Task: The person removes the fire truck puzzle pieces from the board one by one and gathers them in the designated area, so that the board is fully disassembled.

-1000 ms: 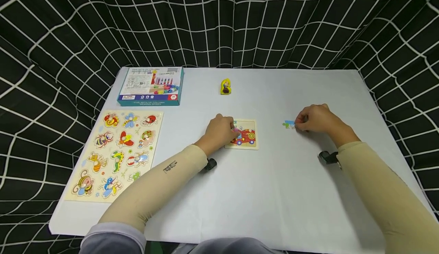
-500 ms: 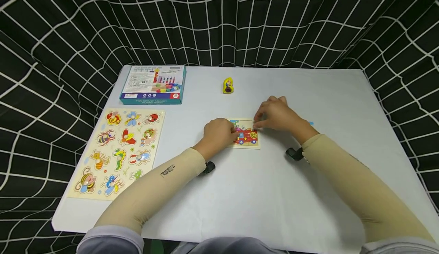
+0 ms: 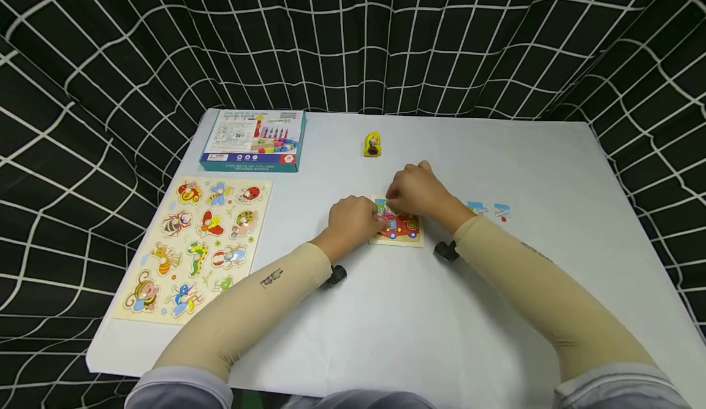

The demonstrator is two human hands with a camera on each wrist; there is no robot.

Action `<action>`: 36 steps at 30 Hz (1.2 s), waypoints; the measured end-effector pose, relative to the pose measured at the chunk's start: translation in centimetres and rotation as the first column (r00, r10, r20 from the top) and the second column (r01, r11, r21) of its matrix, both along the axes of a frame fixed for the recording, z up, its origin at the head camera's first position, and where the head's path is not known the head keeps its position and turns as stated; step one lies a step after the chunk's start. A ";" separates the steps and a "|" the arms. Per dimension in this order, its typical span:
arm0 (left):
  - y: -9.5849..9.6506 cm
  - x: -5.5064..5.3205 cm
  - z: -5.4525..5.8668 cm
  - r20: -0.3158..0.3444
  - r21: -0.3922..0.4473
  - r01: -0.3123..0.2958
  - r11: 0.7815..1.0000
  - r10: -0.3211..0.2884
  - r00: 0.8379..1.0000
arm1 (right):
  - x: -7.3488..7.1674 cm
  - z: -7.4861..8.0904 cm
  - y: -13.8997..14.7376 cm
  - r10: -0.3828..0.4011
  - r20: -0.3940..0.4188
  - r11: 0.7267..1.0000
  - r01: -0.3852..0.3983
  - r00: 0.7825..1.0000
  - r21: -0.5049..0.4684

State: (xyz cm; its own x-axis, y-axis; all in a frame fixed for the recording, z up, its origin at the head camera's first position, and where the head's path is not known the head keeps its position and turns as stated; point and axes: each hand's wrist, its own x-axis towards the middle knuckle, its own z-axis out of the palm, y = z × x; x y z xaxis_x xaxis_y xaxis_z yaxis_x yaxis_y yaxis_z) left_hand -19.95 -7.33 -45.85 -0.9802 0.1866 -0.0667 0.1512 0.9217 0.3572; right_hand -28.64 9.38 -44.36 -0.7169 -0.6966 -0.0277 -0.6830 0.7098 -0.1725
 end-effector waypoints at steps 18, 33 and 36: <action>1.3 -1.0 0.8 0.034 -0.004 0.040 0.999 -0.040 0.999 | 0.5 1.0 0.5 0.025 -0.126 1.000 -0.023 0.992 0.020; 0.0 -0.5 1.1 0.065 0.013 0.037 0.999 -0.038 0.997 | -1.2 0.5 9.9 -0.187 0.130 0.976 0.199 0.974 -0.087; 0.0 -0.5 1.0 0.064 0.005 0.038 0.999 -0.038 0.997 | -1.1 0.2 11.3 -0.212 0.149 0.972 0.224 0.966 -0.071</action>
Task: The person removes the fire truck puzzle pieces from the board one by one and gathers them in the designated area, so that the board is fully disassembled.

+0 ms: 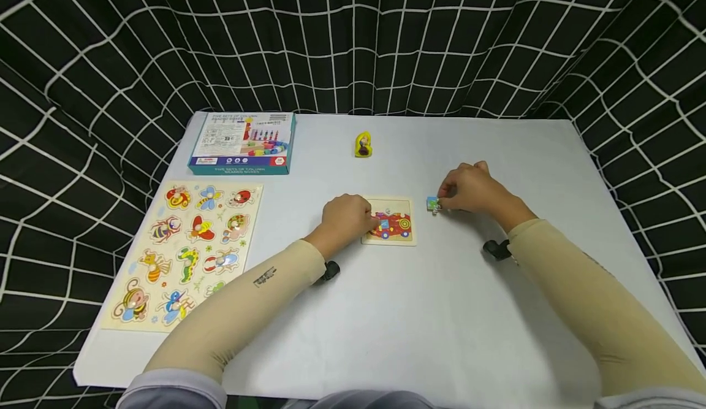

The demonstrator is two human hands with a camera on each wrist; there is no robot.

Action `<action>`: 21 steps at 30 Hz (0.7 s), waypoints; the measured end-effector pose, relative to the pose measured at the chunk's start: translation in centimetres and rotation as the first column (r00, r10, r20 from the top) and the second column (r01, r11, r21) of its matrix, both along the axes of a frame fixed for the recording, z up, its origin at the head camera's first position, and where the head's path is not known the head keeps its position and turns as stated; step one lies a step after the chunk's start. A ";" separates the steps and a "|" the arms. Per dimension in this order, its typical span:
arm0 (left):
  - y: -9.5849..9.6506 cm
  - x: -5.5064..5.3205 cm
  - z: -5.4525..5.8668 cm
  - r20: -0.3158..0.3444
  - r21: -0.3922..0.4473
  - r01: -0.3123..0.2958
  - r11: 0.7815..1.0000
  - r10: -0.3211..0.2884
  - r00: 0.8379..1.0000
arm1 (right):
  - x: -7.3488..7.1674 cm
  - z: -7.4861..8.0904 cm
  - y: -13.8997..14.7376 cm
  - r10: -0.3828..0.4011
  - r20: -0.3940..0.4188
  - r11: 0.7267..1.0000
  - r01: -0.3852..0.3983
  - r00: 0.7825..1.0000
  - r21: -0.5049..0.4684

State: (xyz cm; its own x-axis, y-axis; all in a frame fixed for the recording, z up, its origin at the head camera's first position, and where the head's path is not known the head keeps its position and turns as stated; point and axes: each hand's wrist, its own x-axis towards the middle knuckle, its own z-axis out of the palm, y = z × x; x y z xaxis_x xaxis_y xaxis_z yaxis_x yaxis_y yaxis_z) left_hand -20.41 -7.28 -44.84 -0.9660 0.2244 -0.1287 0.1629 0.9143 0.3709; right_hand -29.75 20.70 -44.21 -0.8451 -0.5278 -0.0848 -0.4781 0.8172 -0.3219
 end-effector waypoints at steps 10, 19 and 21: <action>0.8 -0.1 0.0 -0.031 -0.018 0.018 1.000 -0.018 0.999 | -0.2 -0.6 2.1 -0.047 0.022 0.999 0.047 0.999 -0.004; 1.3 0.1 0.0 0.032 -0.036 0.034 0.999 -0.033 0.999 | 0.6 -0.4 0.5 0.066 -0.023 0.997 -0.067 0.998 -0.032; 1.4 0.0 0.0 0.024 -0.033 0.035 0.999 -0.034 0.999 | 1.4 -0.1 -0.4 0.124 -0.057 0.991 -0.126 0.991 -0.041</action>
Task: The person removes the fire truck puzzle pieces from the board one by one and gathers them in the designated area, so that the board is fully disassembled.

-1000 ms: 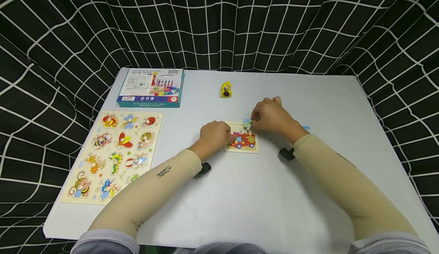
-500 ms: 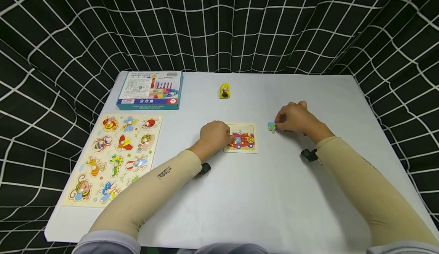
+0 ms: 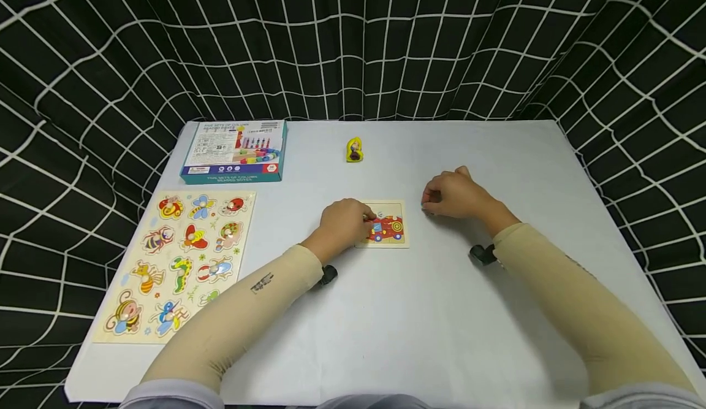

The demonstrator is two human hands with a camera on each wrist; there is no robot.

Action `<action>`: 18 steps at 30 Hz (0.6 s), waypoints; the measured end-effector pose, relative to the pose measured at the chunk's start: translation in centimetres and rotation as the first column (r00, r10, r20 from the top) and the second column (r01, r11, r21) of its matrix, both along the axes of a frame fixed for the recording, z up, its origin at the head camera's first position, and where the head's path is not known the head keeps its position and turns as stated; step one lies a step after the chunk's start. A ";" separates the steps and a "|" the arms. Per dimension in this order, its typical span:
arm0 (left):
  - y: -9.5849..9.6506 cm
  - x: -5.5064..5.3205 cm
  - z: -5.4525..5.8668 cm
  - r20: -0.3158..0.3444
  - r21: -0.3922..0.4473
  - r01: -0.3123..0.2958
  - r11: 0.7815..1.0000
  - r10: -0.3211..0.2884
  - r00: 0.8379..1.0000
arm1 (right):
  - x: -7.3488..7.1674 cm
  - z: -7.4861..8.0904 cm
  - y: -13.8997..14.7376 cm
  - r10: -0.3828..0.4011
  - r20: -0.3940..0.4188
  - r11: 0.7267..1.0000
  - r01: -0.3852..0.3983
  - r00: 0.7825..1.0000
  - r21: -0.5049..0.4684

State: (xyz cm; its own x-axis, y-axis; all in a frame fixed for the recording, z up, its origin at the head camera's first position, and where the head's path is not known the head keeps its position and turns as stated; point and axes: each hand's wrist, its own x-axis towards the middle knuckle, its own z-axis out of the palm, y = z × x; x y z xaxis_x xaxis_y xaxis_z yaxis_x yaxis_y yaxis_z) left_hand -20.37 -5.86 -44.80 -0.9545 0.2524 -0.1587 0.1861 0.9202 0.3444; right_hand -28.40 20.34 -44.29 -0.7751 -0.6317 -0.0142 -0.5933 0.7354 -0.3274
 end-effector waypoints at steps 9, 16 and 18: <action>0.6 -0.1 0.1 -0.049 -0.052 0.004 0.999 -0.006 0.999 | 3.0 0.3 -3.8 0.181 -0.069 0.983 -0.182 0.981 0.001; 2.0 0.1 0.1 -0.051 -0.145 0.029 0.989 -0.037 0.998 | 3.8 0.0 -4.5 0.157 -0.146 0.987 -0.148 0.977 0.067; 2.2 0.1 0.1 -0.051 -0.170 0.032 0.985 -0.042 0.998 | 3.9 -0.1 -4.6 0.147 -0.148 0.988 -0.138 0.978 0.070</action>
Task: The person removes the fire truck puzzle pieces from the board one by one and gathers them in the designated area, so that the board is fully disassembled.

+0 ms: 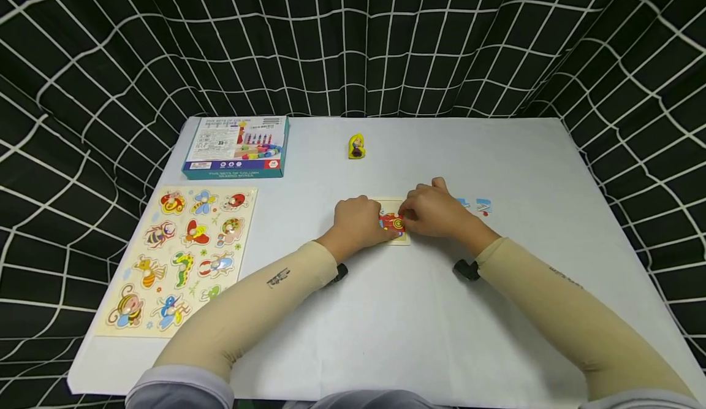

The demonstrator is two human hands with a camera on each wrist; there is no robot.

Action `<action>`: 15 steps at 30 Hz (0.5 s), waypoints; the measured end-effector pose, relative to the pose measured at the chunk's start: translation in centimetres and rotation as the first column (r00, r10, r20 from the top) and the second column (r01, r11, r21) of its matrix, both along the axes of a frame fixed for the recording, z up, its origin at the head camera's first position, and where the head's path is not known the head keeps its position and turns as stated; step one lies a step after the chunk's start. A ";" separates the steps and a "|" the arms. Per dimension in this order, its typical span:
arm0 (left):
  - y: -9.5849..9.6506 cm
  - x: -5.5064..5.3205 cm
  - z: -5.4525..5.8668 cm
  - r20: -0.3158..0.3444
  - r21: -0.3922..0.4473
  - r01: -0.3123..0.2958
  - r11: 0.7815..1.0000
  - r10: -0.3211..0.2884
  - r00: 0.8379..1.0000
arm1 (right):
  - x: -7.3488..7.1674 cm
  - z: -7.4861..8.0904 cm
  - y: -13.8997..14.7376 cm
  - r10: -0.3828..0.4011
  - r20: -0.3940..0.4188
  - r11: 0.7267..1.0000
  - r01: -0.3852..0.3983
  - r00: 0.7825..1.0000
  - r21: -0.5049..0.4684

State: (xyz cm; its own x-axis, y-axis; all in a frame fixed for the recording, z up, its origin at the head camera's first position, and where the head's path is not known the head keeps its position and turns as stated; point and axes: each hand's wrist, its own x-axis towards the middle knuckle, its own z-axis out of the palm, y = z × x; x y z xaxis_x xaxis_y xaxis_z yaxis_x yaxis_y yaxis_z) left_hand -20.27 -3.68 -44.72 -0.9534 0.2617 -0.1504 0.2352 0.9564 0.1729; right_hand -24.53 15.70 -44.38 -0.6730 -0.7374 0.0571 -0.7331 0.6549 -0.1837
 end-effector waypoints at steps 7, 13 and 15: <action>0.3 0.0 0.1 0.002 -0.031 0.005 1.000 -0.005 1.000 | -0.1 -0.2 -0.2 -0.059 0.064 0.998 0.060 0.996 -0.010; 0.3 0.1 0.1 0.011 -0.026 0.000 1.000 0.000 1.000 | 0.1 0.1 -0.3 -0.094 0.135 0.995 0.097 0.986 -0.009; 0.3 0.1 0.0 0.011 -0.024 0.002 1.000 -0.002 1.000 | 0.2 0.2 -0.3 -0.092 0.134 0.995 0.095 0.987 -0.019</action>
